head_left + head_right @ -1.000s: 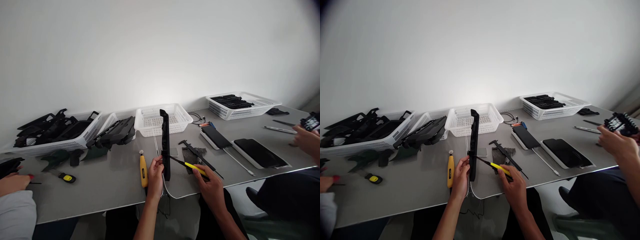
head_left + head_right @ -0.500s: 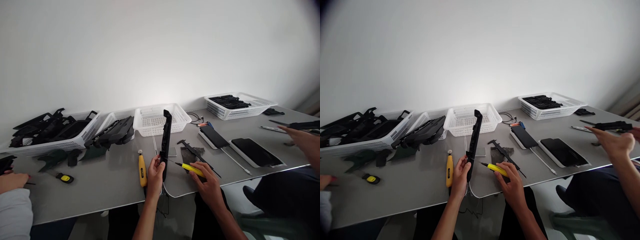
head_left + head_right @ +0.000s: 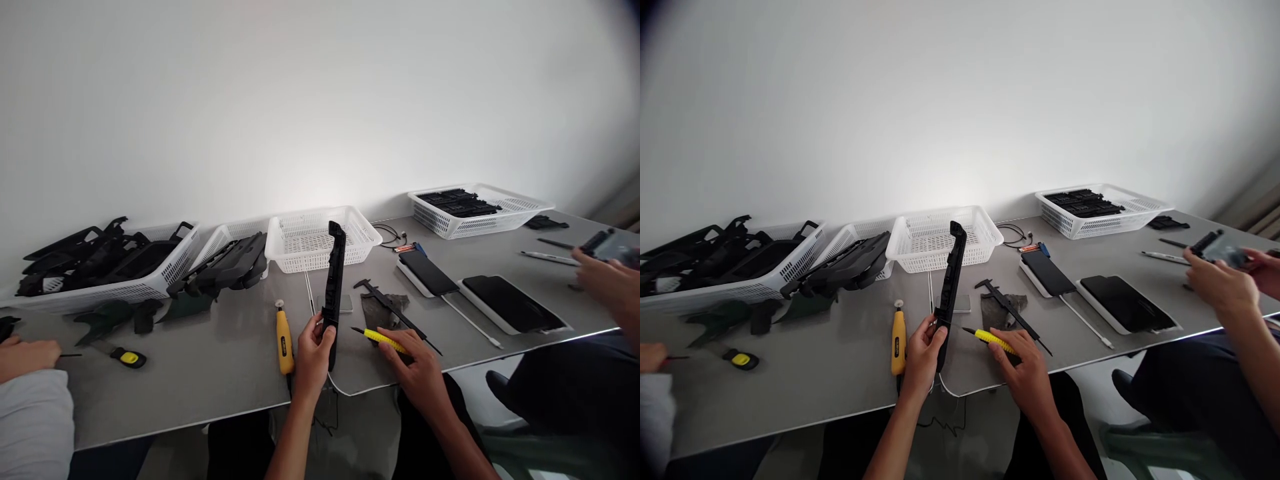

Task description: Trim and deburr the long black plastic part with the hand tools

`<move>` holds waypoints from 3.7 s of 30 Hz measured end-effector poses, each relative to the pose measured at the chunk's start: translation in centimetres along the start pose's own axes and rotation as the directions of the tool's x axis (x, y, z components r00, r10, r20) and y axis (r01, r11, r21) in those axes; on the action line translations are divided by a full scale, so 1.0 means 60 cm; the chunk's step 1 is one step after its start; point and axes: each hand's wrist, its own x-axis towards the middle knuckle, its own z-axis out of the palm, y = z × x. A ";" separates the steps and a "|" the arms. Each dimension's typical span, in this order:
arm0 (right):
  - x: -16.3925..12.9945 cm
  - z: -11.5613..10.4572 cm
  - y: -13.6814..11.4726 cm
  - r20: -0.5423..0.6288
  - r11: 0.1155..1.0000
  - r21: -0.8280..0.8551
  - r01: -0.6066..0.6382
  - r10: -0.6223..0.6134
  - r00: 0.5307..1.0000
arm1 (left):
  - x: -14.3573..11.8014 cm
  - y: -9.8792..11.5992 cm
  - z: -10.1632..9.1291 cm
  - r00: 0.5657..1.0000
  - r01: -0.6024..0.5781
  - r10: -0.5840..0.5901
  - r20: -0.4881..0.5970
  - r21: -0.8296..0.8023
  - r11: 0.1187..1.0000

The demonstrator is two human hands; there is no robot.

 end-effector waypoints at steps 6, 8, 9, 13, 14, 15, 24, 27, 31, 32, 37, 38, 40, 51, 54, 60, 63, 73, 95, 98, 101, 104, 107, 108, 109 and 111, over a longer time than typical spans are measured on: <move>0.003 -0.002 -0.001 -0.023 0.998 0.022 -0.067 0.067 0.997 | -0.003 -0.002 0.000 1.000 0.001 -0.002 -0.015 -0.011 1.000; 0.003 -0.003 -0.002 -0.004 0.996 0.029 -0.079 0.079 0.997 | -0.003 -0.002 -0.001 1.000 0.001 -0.001 -0.020 -0.013 1.000; 0.002 -0.003 -0.003 0.003 0.996 0.034 -0.086 0.086 0.996 | -0.003 -0.002 -0.002 1.000 0.007 -0.007 -0.024 -0.014 1.000; 0.001 -0.006 -0.007 -0.007 0.995 0.053 -0.088 0.088 0.996 | -0.002 -0.001 -0.002 1.000 0.018 -0.018 -0.021 -0.010 1.000; 0.001 -0.006 -0.007 -0.011 0.995 0.054 -0.084 0.085 0.996 | -0.002 -0.001 -0.002 1.000 0.014 -0.014 -0.016 -0.009 1.000; 0.002 -0.006 -0.008 -0.012 0.995 0.053 -0.080 0.081 0.997 | -0.002 -0.001 -0.002 1.000 0.008 -0.009 -0.013 -0.009 1.000; 0.002 -0.002 -0.009 -0.012 0.995 0.032 -0.097 0.097 0.995 | -0.004 0.001 0.000 1.000 -0.004 0.004 0.007 -0.003 1.000; 0.003 -0.007 -0.008 0.011 0.994 0.044 -0.104 0.104 0.995 | -0.007 0.006 0.001 1.000 0.002 -0.002 0.012 0.007 1.000; 0.005 -0.011 -0.009 -0.011 0.987 0.078 -0.141 0.142 0.990 | -0.010 0.013 0.002 1.000 0.000 0.000 0.013 0.032 0.999; 0.006 -0.010 -0.009 -0.003 0.987 0.080 -0.143 0.143 0.990 | -0.010 0.013 0.002 1.000 -0.001 0.001 0.006 0.034 0.999; 0.008 -0.004 -0.012 -0.008 0.988 0.068 -0.137 0.138 0.990 | -0.011 0.010 0.000 1.000 0.003 -0.003 0.001 0.033 0.999; 0.008 -0.005 -0.013 -0.016 0.988 0.067 -0.140 0.142 0.990 | -0.011 0.009 0.000 1.000 0.005 -0.005 0.004 0.033 0.999; 0.008 -0.008 -0.015 -0.006 0.987 0.066 -0.143 0.144 0.990 | -0.010 0.007 -0.002 1.000 0.008 -0.008 -0.017 0.039 0.999; 0.006 -0.007 -0.005 0.019 0.991 0.052 -0.122 0.121 0.992 | -0.007 0.000 -0.007 0.997 -0.079 0.080 -0.007 0.074 0.994; 0.005 -0.003 -0.005 0.012 0.993 0.044 -0.108 0.107 0.994 | -0.006 0.000 -0.005 0.997 -0.074 0.074 0.005 -0.003 0.997; 0.005 0.002 -0.007 -0.005 0.995 0.028 -0.091 0.091 0.996 | -0.003 -0.006 -0.001 0.999 -0.010 0.012 0.040 -0.028 1.000; 0.003 0.007 -0.007 0.008 0.996 0.024 -0.084 0.084 0.996 | -0.004 -0.003 0.002 0.996 0.019 -0.017 0.082 -0.028 0.999; -0.001 0.005 -0.018 0.058 0.999 0.015 -0.038 0.037 0.998 | -0.006 0.010 0.002 0.995 0.038 -0.035 0.094 -0.034 0.999; -0.004 -0.004 -0.015 0.030 1.000 -0.009 -0.015 0.015 0.999 | -0.005 -0.004 -0.008 0.990 0.042 -0.037 0.134 -0.038 0.998; -0.004 -0.002 -0.014 0.014 1.000 -0.010 -0.020 0.020 1.000 | -0.007 0.000 -0.007 0.986 0.057 -0.050 0.160 -0.039 0.998; -0.003 -0.003 -0.016 0.008 0.999 0.021 -0.041 0.041 0.999 | -0.006 0.005 -0.004 0.985 0.071 -0.063 0.163 -0.045 0.996; -0.001 -0.004 -0.018 -0.031 0.993 0.050 -0.107 0.109 0.994 | -0.007 0.010 -0.002 0.987 0.060 -0.050 0.154 -0.060 0.996; 0.001 -0.004 -0.017 0.006 0.995 0.014 -0.099 0.099 0.995 | -0.011 0.017 -0.002 0.989 0.067 -0.057 0.135 -0.070 0.995; 0.001 -0.004 -0.017 0.031 0.997 -0.003 -0.082 0.082 0.996 | -0.013 0.020 -0.003 0.989 0.075 -0.065 0.133 -0.073 0.995; 0.001 -0.004 -0.015 0.053 0.998 -0.017 -0.065 0.066 0.996 | -0.015 0.022 -0.004 0.988 0.083 -0.073 0.133 -0.072 0.994; 0.000 -0.004 -0.013 0.080 0.998 -0.025 -0.049 0.051 0.996 | -0.018 0.026 -0.005 0.989 0.088 -0.081 0.125 -0.055 0.995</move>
